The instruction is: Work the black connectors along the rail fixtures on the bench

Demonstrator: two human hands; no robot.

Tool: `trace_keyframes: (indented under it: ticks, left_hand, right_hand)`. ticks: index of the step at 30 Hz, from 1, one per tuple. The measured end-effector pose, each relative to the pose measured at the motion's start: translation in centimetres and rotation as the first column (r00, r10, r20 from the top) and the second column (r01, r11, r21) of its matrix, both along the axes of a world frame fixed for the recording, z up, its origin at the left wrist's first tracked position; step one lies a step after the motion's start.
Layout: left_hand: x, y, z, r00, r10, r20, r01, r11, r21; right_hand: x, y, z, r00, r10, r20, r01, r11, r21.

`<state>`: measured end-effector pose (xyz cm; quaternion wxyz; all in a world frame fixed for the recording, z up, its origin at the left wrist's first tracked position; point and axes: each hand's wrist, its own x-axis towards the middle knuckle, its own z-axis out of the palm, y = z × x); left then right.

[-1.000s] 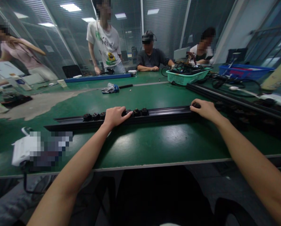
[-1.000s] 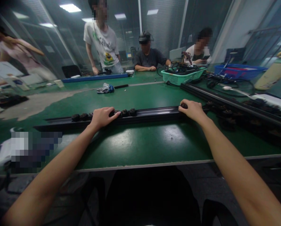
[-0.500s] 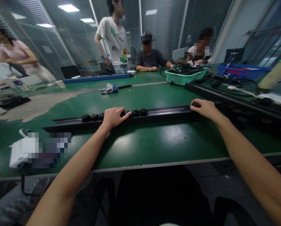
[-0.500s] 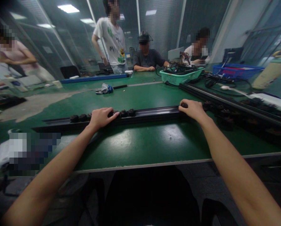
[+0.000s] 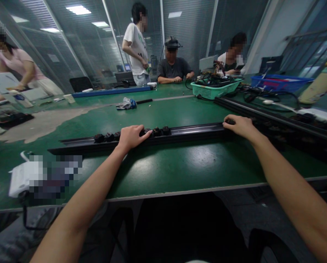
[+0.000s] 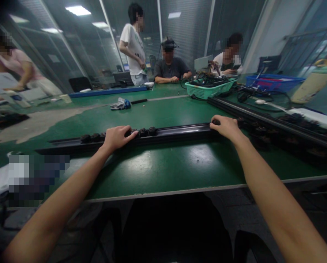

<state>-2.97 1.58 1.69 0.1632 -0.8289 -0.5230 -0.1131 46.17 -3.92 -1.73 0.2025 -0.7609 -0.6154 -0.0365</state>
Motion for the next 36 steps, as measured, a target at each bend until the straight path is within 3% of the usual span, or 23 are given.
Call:
trace_keyframes:
  ticks: [36]
  left_hand:
    - [0.0, -0.1, 0.0, 1.0, 0.002, -0.009, -0.002, 1.0, 0.012]
  right_hand:
    - [1.1, -0.1, 0.2, 0.999, -0.042, 0.015, 0.042, 0.999, -0.03]
